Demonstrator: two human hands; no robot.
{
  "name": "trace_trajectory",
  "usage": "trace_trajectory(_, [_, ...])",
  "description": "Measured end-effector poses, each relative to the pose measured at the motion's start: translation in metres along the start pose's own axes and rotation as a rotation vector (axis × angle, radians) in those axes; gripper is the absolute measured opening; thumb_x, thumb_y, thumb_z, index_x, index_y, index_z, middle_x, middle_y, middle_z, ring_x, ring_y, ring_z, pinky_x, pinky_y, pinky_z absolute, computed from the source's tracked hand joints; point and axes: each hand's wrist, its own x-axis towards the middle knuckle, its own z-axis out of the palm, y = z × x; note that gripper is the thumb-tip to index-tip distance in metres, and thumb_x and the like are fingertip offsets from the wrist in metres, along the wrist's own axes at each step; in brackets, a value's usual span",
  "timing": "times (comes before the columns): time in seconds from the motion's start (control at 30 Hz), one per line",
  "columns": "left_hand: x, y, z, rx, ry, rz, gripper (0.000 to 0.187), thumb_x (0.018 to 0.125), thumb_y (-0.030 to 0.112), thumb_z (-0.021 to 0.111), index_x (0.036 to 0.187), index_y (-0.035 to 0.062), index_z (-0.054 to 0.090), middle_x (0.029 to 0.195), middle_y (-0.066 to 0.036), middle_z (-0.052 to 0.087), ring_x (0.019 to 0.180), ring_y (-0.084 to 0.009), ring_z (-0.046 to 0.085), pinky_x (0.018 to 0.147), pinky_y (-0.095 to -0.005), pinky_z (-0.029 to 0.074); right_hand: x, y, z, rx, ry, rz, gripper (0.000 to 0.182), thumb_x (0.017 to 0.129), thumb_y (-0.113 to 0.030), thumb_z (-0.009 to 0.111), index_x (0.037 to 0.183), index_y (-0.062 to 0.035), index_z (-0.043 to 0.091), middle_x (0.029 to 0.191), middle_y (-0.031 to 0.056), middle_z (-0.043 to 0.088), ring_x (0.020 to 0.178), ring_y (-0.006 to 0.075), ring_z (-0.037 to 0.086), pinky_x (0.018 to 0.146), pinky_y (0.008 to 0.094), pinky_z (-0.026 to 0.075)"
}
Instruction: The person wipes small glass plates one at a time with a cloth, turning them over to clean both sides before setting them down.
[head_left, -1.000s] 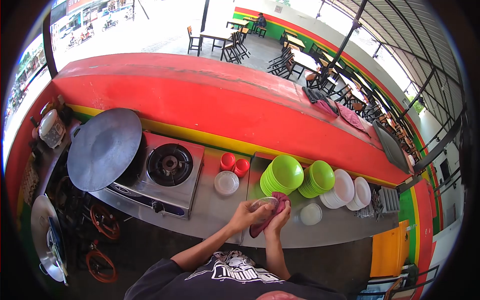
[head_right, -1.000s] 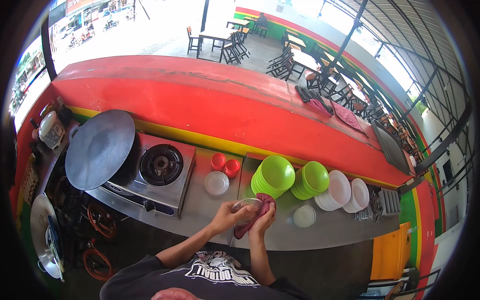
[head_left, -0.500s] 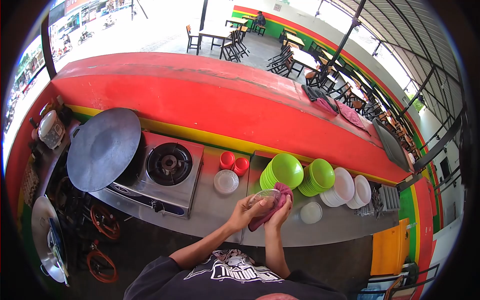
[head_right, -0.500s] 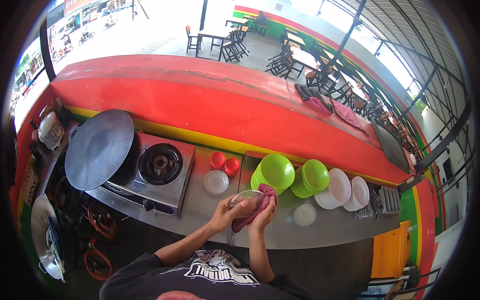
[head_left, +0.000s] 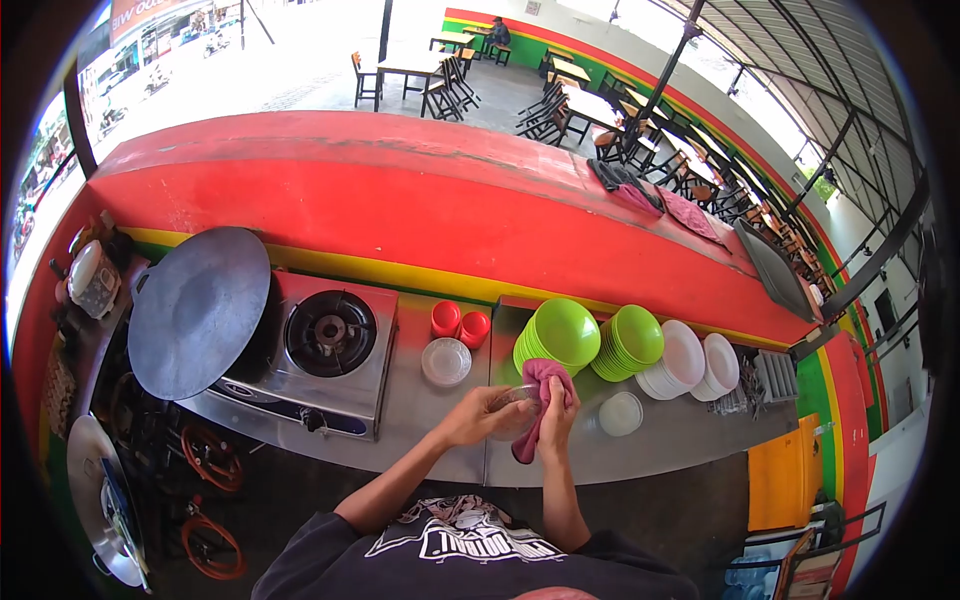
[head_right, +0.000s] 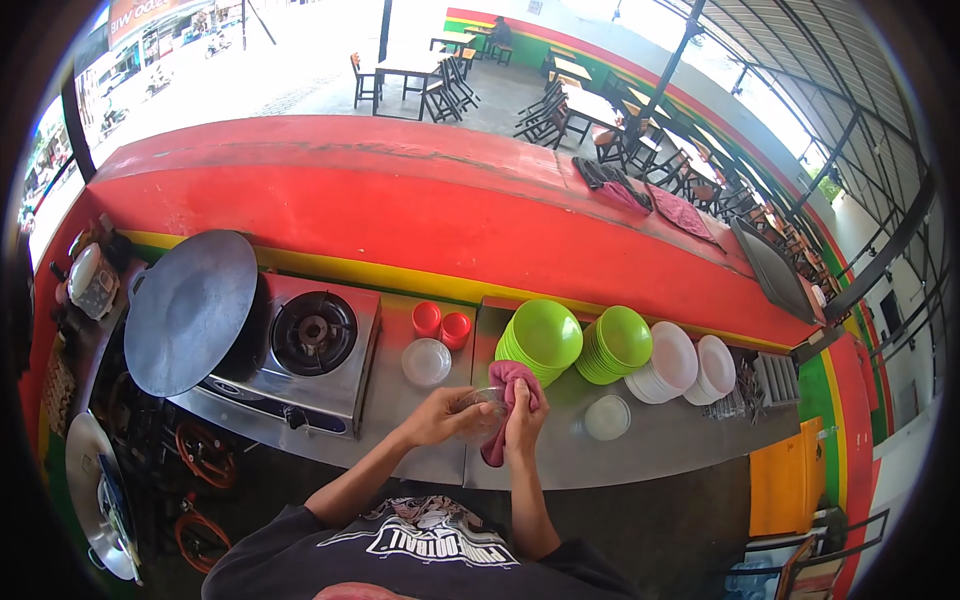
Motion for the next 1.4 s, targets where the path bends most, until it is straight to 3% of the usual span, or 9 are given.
trace_trajectory(0.2, [-0.002,-0.01,0.021,-0.173,0.169,0.126,0.033,0.098,0.03,0.066,0.11,-0.0005,0.065,0.094,0.0,0.066,0.088,-0.0044,0.058,0.076,-0.0243,0.049,-0.006,-0.002,0.017,0.62,0.285,0.319,0.035,0.1,-0.031,0.05,0.111,-0.0014,0.065,0.109,0.0067,0.065,0.095,0.0172,0.064,0.087,0.0322,0.051])
trace_trajectory(0.57, [-0.009,-0.003,-0.018,0.263,-0.196,-0.098,0.043,0.099,0.038,0.06,0.104,-0.0044,0.066,0.076,-0.001,0.059,0.072,-0.0069,0.05,0.062,-0.0264,0.045,-0.003,0.006,-0.002,0.001,-0.231,0.067,0.029,0.099,-0.02,0.053,0.101,0.0037,0.069,0.076,-0.004,0.054,0.069,0.0061,0.045,0.069,0.0224,0.043])
trace_trajectory(0.7, [-0.016,0.019,-0.023,0.411,-0.147,-0.125,0.044,0.099,0.037,0.061,0.112,-0.0048,0.068,0.078,0.001,0.06,0.075,-0.0064,0.051,0.065,-0.0267,0.047,-0.011,0.008,0.014,0.106,-0.093,0.087,0.033,0.101,-0.025,0.049,0.108,0.0018,0.067,0.094,0.0039,0.065,0.084,0.0135,0.06,0.081,0.0283,0.049])
trace_trajectory(0.83, [-0.014,-0.013,-0.008,-0.009,0.097,0.025,0.043,0.101,0.034,0.059,0.119,-0.0039,0.066,0.09,0.001,0.064,0.083,-0.0057,0.054,0.073,-0.025,0.048,-0.016,0.032,0.024,0.551,0.189,0.351,0.041,0.102,-0.033,0.043,0.128,-0.0036,0.054,0.121,0.0093,0.061,0.112,0.0239,0.06,0.098,0.0367,0.048])
trace_trajectory(1.03, [-0.022,-0.023,-0.007,-0.138,-0.069,-0.126,0.051,0.103,0.039,0.053,0.134,-0.002,0.057,0.118,-0.007,0.066,0.106,-0.0116,0.059,0.096,-0.029,0.048,-0.017,0.053,0.011,0.679,0.112,0.415,0.035,0.102,-0.029,0.042,0.12,-0.0041,0.058,0.116,0.0106,0.063,0.112,0.0235,0.059,0.097,0.0365,0.048])
trace_trajectory(1.1, [-0.024,-0.03,-0.008,-0.219,-0.122,-0.105,0.064,0.103,0.05,0.046,0.142,-0.0012,0.048,0.13,-0.013,0.062,0.116,-0.0169,0.058,0.104,-0.0341,0.045,-0.016,0.051,0.009,0.514,0.196,0.25,0.037,0.102,-0.034,0.042,0.119,-0.0051,0.058,0.113,0.009,0.063,0.107,0.0229,0.06,0.094,0.0377,0.049])
trace_trajectory(1.2, [-0.032,-0.035,0.001,-0.437,0.116,-0.437,0.084,0.099,0.067,0.031,0.15,0.0004,0.033,0.145,-0.019,0.048,0.132,-0.0254,0.05,0.113,-0.0424,0.037,-0.012,0.041,0.0,0.263,0.23,-0.052,0.034,0.1,-0.03,0.046,0.106,-0.0012,0.062,0.1,0.0104,0.066,0.092,0.0236,0.063,0.083,0.0359,0.05])
trace_trajectory(1.3, [-0.028,-0.028,0.007,-0.8,-0.004,-0.477,0.089,0.097,0.073,0.026,0.151,0.0026,0.028,0.149,-0.02,0.043,0.137,-0.029,0.044,0.115,-0.0462,0.033,-0.011,0.02,-0.007,-0.05,0.087,-0.351,0.033,0.097,-0.028,0.05,0.094,0.0006,0.065,0.089,0.0119,0.067,0.079,0.0228,0.064,0.074,0.0339,0.049])
trace_trajectory(1.4, [-0.021,-0.027,0.012,-0.686,0.021,-0.535,0.076,0.1,0.063,0.033,0.146,0.0028,0.037,0.14,-0.018,0.052,0.133,-0.0294,0.049,0.114,-0.0451,0.036,-0.014,-0.001,-0.006,-0.233,-0.093,-0.579,0.035,0.094,-0.03,0.053,0.085,0.0016,0.066,0.082,0.0123,0.067,0.07,0.0208,0.062,0.068,0.0326,0.048])
